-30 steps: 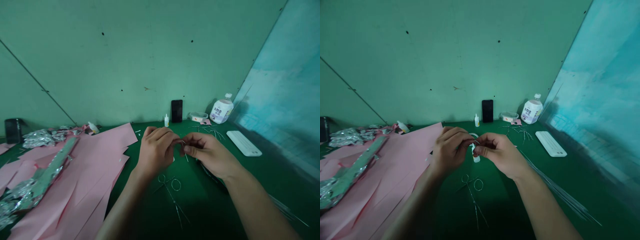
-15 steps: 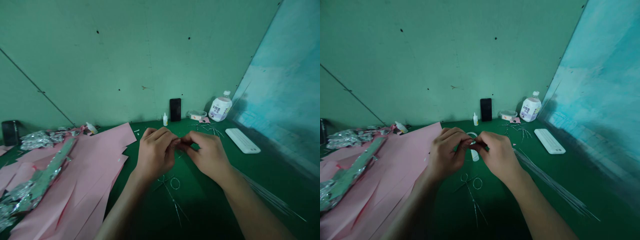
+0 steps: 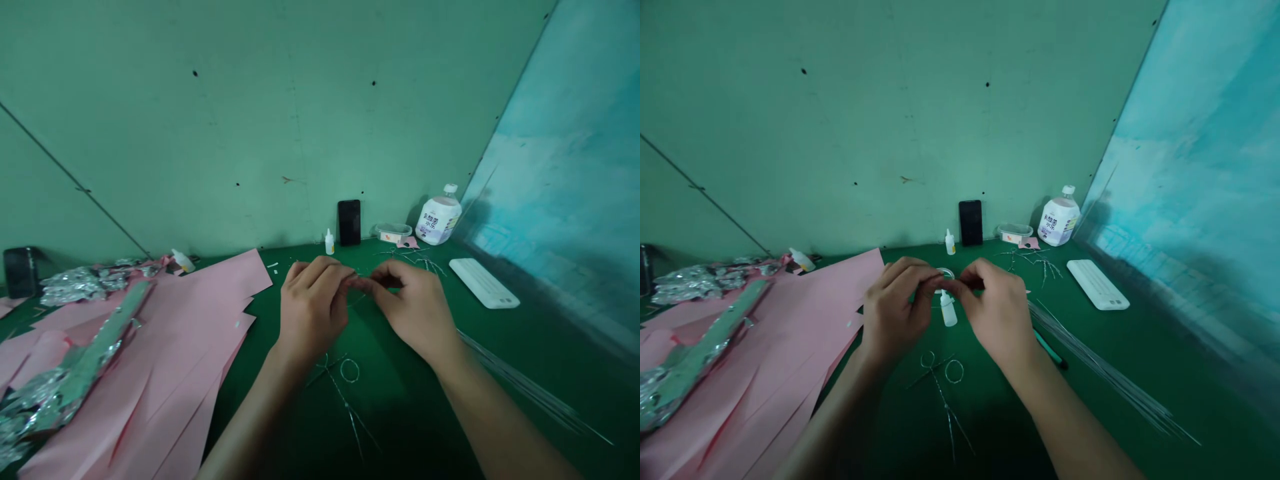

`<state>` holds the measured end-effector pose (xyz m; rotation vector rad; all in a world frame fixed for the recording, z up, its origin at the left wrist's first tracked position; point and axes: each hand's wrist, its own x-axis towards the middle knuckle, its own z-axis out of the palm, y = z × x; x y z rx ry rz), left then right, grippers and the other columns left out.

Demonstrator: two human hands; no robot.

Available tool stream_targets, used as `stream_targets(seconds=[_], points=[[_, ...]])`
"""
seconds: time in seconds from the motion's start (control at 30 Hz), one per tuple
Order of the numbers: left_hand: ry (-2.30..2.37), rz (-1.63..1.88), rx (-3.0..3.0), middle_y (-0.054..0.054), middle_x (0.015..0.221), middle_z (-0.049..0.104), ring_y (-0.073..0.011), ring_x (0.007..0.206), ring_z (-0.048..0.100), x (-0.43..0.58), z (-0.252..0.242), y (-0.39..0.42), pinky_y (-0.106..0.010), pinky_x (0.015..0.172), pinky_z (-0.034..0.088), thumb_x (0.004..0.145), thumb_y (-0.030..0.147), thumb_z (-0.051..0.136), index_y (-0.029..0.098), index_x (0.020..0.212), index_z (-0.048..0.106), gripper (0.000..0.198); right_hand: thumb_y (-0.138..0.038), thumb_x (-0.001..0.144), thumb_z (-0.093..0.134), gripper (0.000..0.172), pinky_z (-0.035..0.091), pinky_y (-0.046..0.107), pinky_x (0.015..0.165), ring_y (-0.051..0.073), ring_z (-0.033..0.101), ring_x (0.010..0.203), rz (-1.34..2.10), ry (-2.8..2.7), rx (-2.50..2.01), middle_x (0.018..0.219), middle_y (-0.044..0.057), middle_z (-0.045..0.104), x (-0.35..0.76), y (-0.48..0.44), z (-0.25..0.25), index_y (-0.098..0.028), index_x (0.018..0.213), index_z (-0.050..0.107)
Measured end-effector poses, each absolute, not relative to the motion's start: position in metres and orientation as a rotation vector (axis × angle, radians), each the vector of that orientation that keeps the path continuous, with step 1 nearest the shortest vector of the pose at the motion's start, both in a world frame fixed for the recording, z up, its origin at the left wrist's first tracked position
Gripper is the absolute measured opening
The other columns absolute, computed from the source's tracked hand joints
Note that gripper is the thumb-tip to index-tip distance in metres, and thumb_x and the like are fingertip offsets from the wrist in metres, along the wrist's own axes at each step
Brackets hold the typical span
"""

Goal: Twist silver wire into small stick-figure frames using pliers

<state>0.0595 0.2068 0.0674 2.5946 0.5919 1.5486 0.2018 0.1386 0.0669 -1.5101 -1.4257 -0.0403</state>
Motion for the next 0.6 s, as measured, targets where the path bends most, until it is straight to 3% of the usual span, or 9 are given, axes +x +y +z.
stream_targets(seconds=[0.13, 0.37, 0.47, 0.6], points=[[0.555, 1.603, 2.638, -0.003, 0.084, 0.070, -0.0146, 0.078, 0.063, 0.060, 0.063, 0.211, -0.032, 0.071, 0.043, 0.089, 0.010, 0.055, 0.018, 0.089, 0.063, 0.012, -0.044, 0.088, 0.060, 0.029, 0.037, 0.026, 0.049, 0.014, 0.055, 0.056, 0.579, -1.350, -1.439, 0.062, 0.001, 0.062, 0.209, 0.140, 0.066, -0.020, 0.075, 0.071], [0.386, 1.736, 2.701, -0.001, 0.086, 0.071, -0.0132, 0.077, 0.065, 0.064, 0.053, 0.219, -0.030, 0.072, 0.044, 0.086, 0.008, 0.061, 0.019, 0.091, 0.064, 0.013, -0.042, 0.078, 0.072, 0.018, 0.047, 0.032, 0.073, 0.018, 0.060, 0.087, 1.103, -0.916, -1.153, 0.089, 0.005, 0.068, 0.210, 0.147, 0.058, -0.024, 0.082, 0.075], [0.351, 1.697, 2.669, -0.002, 0.084, 0.070, -0.0136, 0.078, 0.064, 0.065, 0.053, 0.219, -0.030, 0.070, 0.043, 0.086, 0.008, 0.059, 0.017, 0.090, 0.063, 0.011, -0.035, 0.070, 0.080, 0.014, 0.047, 0.032, 0.075, 0.017, 0.060, 0.084, 1.165, -0.768, -1.025, 0.085, 0.003, 0.067, 0.206, 0.148, 0.058, -0.024, 0.076, 0.073], [0.346, 1.683, 2.568, -0.002, 0.078, 0.067, -0.0140, 0.075, 0.061, 0.065, 0.056, 0.216, -0.030, 0.066, 0.041, 0.087, 0.009, 0.058, 0.016, 0.085, 0.060, 0.008, -0.036, 0.073, 0.077, 0.014, 0.047, 0.031, 0.076, 0.015, 0.059, 0.078, 1.020, -0.837, -1.024, 0.075, 0.000, 0.064, 0.199, 0.149, 0.056, -0.023, 0.072, 0.072]])
